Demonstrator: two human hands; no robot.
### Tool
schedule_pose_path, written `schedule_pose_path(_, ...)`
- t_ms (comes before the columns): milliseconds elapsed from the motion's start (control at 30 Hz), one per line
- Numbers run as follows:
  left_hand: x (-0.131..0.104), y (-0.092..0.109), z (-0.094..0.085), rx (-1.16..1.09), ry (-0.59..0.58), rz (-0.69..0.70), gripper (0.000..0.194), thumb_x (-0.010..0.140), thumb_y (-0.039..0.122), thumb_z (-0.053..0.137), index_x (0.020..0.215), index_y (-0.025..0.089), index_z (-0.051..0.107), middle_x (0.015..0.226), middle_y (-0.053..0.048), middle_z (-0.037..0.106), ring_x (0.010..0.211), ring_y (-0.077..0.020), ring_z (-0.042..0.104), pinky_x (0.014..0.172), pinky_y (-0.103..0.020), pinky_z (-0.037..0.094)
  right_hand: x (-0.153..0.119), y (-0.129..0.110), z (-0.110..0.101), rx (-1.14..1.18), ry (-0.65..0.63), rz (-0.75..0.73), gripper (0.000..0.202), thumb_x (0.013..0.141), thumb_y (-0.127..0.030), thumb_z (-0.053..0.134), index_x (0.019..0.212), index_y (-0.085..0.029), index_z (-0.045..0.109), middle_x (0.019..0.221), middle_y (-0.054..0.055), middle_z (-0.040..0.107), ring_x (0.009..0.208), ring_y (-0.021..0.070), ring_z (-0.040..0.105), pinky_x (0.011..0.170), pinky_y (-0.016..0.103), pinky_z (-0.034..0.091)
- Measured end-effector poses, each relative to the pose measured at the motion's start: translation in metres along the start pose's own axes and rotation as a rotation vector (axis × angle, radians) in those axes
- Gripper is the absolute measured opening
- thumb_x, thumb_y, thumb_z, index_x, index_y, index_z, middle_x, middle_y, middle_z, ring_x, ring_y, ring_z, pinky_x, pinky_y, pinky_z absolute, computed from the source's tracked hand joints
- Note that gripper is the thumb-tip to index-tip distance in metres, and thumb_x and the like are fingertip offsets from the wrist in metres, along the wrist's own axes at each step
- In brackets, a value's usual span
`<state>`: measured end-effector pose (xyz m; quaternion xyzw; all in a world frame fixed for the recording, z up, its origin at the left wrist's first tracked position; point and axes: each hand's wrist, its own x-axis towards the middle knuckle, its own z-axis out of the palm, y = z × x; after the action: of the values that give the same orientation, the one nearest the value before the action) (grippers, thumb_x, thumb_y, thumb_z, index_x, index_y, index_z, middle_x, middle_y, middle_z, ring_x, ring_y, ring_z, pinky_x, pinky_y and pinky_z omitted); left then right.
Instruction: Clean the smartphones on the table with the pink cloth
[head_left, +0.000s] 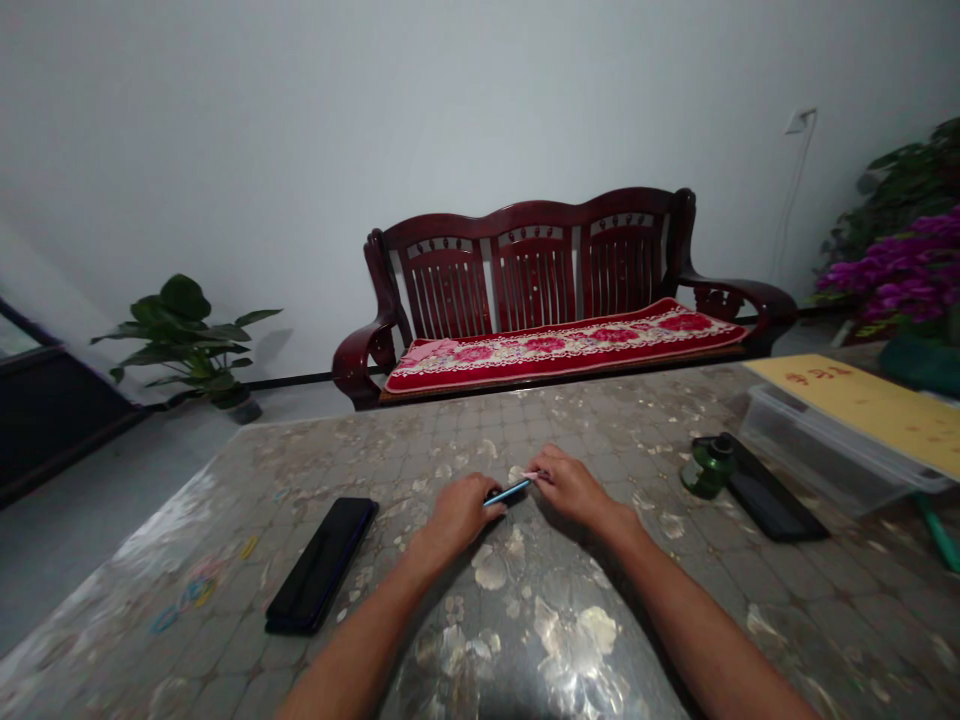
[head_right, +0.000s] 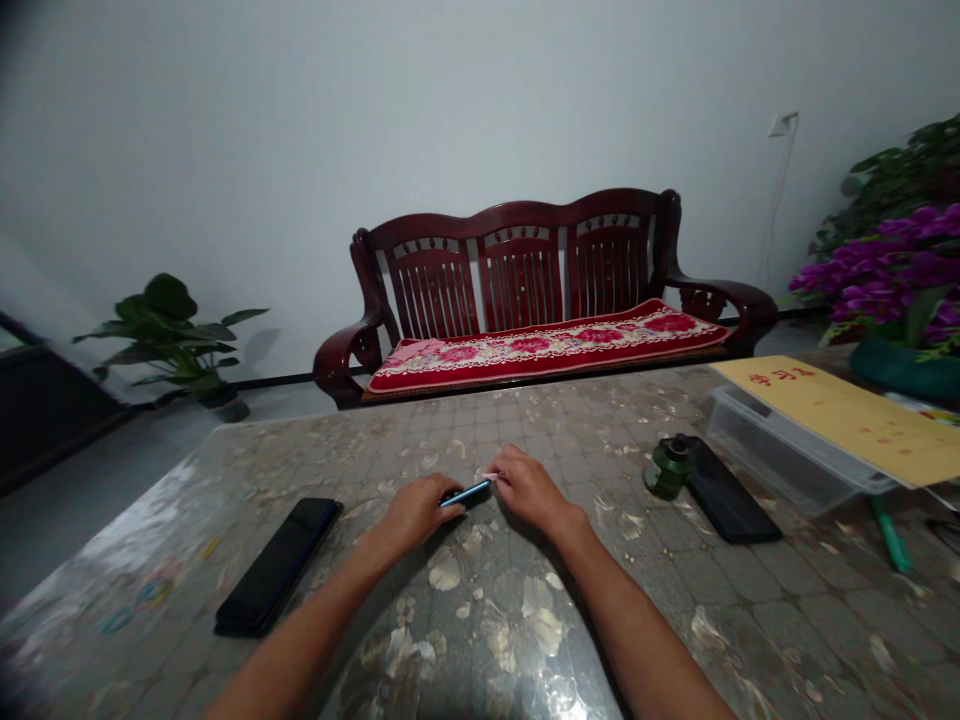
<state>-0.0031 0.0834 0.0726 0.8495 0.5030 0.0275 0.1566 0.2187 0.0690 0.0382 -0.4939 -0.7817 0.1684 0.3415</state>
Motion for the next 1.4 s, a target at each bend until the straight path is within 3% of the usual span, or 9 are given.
schedule_pose_path(167,0.0,-0.032,-0.008,-0.139,0.034,-0.094,0.026,0.09,0.039,0.058,0.098,0.022,0.076,0.096,-0.007,0.075,0.095,-0.0268,0.065,0.084,-0.031,0.042,0.012,0.012,0.014,0.149,0.146,0.216,0.017,0.085,-0.021,0.059,0.087,-0.018,0.075,0.091,0.006,0.069,0.085,0.0176,0.062,0.077,0.026,0.045)
schedule_pose_path(333,0.021,-0.054,-0.007,-0.443,0.078,-0.196,0.024,0.082,0.027,0.059,0.098,0.017,0.073,0.098,-0.007,0.074,0.097,-0.0266,0.064,0.085,-0.032,0.045,0.003,0.028,0.021,0.372,0.26,0.476,0.025,0.076,-0.035,0.064,0.084,-0.016,0.076,0.085,0.008,0.074,0.078,0.0225,0.065,0.067,0.029,0.047)
schedule_pose_path(533,0.027,-0.044,0.025,-0.707,0.044,-0.244,0.033,0.081,0.022,0.049,0.104,0.011,0.07,0.087,-0.007,0.073,0.078,-0.0228,0.066,0.07,-0.03,0.05,-0.008,0.03,0.024,0.544,0.258,0.548,0.032,0.068,-0.042,0.066,0.083,-0.016,0.075,0.078,0.006,0.073,0.068,0.0206,0.063,0.059,0.027,0.044)
schedule_pose_path(633,0.026,-0.036,0.038,-0.815,0.073,-0.261,0.04,0.074,0.017,0.052,0.109,0.012,0.069,0.091,-0.006,0.073,0.08,-0.0215,0.067,0.07,-0.028,0.05,-0.01,0.021,0.025,0.58,0.267,0.557,0.033,0.064,-0.043,0.068,0.081,-0.016,0.074,0.078,0.005,0.072,0.07,0.0202,0.062,0.061,0.027,0.044)
schedule_pose_path(767,0.025,-0.031,0.041,-0.894,0.108,-0.265,0.045,0.064,0.012,0.054,0.106,0.013,0.07,0.092,-0.005,0.074,0.086,-0.022,0.066,0.075,-0.028,0.049,-0.014,0.002,0.025,0.703,0.154,0.536,0.037,0.065,-0.046,0.071,0.084,-0.015,0.073,0.076,0.004,0.07,0.069,0.0178,0.06,0.063,0.026,0.043)
schedule_pose_path(900,0.019,-0.025,0.035,-0.998,0.054,-0.205,0.04,0.064,0.015,0.055,0.1,0.013,0.071,0.089,-0.006,0.074,0.084,-0.022,0.066,0.074,-0.028,0.049,-0.018,-0.01,0.029,0.683,-0.021,0.548,0.031,0.066,-0.043,0.072,0.078,-0.014,0.071,0.07,0.001,0.066,0.062,0.0139,0.054,0.057,0.023,0.038)
schedule_pose_path(1067,0.012,-0.015,0.03,-0.961,0.007,-0.198,0.036,0.067,0.017,0.053,0.099,0.012,0.07,0.089,-0.006,0.073,0.084,-0.0214,0.066,0.074,-0.028,0.049,-0.018,-0.012,0.036,0.445,-0.051,0.57,0.02,0.071,-0.035,0.068,0.069,-0.015,0.07,0.065,-0.001,0.063,0.062,0.0134,0.054,0.056,0.022,0.036)
schedule_pose_path(1267,0.012,-0.011,0.032,-0.7,-0.003,-0.22,0.039,0.075,0.014,0.048,0.109,0.012,0.068,0.093,-0.005,0.072,0.084,-0.0199,0.065,0.071,-0.026,0.049,-0.02,-0.016,0.036,0.414,-0.036,0.544,0.023,0.075,-0.037,0.066,0.068,-0.016,0.07,0.065,0.0,0.066,0.062,0.0149,0.057,0.057,0.022,0.038)
schedule_pose_path(1400,0.015,-0.012,0.038,-0.613,0.029,-0.229,0.037,0.073,0.015,0.056,0.108,0.013,0.069,0.098,-0.007,0.072,0.094,-0.0239,0.064,0.08,-0.029,0.049,-0.02,-0.018,0.036,0.371,-0.027,0.562,0.023,0.076,-0.037,0.066,0.068,-0.016,0.071,0.065,0.001,0.068,0.062,0.0155,0.059,0.056,0.022,0.038)
